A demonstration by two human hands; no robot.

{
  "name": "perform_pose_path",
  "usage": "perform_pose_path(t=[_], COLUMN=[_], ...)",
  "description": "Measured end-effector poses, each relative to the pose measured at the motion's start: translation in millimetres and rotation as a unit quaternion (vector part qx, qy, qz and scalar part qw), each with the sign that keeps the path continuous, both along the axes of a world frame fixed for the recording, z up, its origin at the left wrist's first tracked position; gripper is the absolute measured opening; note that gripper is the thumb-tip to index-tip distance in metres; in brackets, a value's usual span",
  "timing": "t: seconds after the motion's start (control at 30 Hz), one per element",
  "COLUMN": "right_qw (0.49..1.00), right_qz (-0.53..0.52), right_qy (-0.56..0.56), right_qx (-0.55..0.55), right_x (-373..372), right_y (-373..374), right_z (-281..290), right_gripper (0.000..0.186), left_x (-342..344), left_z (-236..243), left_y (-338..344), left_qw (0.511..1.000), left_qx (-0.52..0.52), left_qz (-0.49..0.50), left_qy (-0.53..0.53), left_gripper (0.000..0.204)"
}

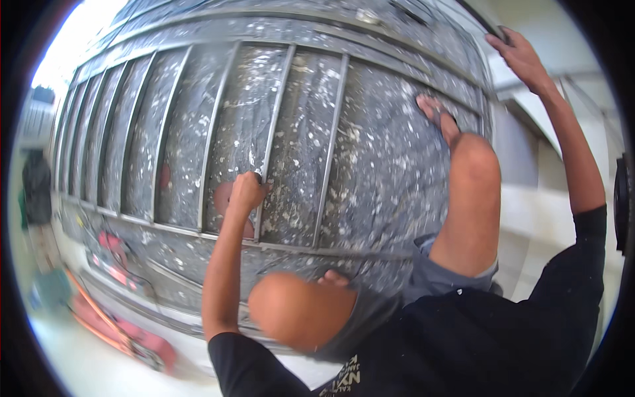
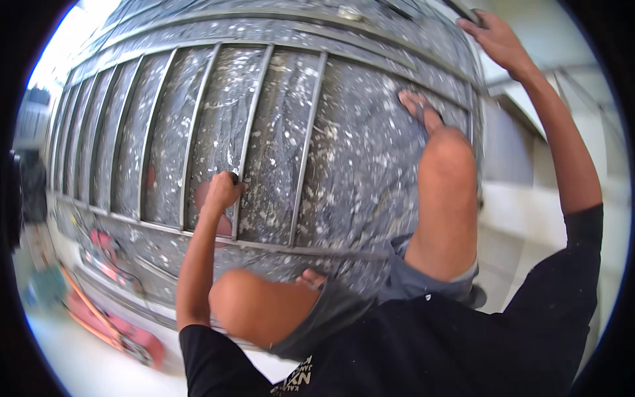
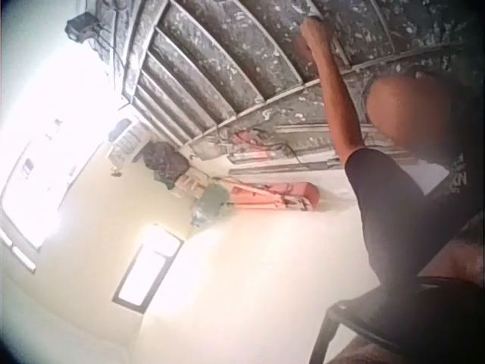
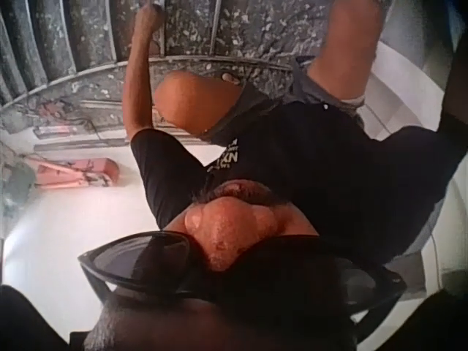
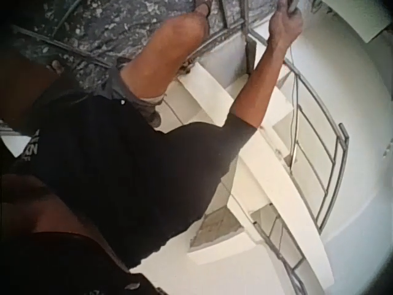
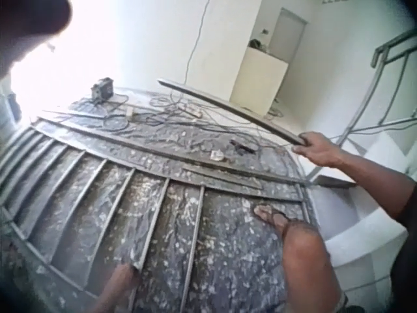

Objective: Welding and measuring metal bars to assemble a large metal frame.

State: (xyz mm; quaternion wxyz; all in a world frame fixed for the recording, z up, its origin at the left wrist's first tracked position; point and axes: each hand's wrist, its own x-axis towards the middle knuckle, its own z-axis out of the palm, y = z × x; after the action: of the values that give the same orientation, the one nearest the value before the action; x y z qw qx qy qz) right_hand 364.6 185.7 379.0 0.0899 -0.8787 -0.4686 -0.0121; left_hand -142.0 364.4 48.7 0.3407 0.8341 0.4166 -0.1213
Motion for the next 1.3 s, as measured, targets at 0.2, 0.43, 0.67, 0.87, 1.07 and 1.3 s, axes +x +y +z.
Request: perform_pose_path(t=[0.2, 0.43, 0.67, 0.87, 1.07, 1.3], right_qw=[0.974, 0.939, 0.876, 0.787, 0.778, 0.84], right_qz=[-0.217, -0.216, -0.249, -0.273, -0.311, -0.358], right_qy=[0.048, 0.249, 0.383, 0.515, 0.516, 0.382], right_qx=[-0.042, 0.094, 0.156, 0.201, 0.176, 0.141], right_x=[-47, -63, -136, -216, -321, -369], right_y=[-196, -234, -179, -174, -176, -197], right_z=[55, 28, -98, -243, -301, -339], right_gripper=[0.054, 0.03, 0.03, 0.026, 0.032, 0.034], left_x=[4, 5, -10, 0, -42, -132], left_z=[5, -4, 1, 7, 4, -8], left_y=[-3, -3, 1, -10, -58, -201], left_qw=[0.999, 0.994, 0.999, 0.999, 0.945, 0.871], left_qx=[0.018, 0.056, 0.023, 0.038, 0.197, 0.334], left_qz=[-0.022, -0.088, -0.01, 0.005, 0.141, 0.275], left_qy=[-0.031, 0.044, 0.027, 0.004, -0.22, -0.232], left_gripper=[0.03, 0.038, 0.037, 0.035, 0.032, 0.039])
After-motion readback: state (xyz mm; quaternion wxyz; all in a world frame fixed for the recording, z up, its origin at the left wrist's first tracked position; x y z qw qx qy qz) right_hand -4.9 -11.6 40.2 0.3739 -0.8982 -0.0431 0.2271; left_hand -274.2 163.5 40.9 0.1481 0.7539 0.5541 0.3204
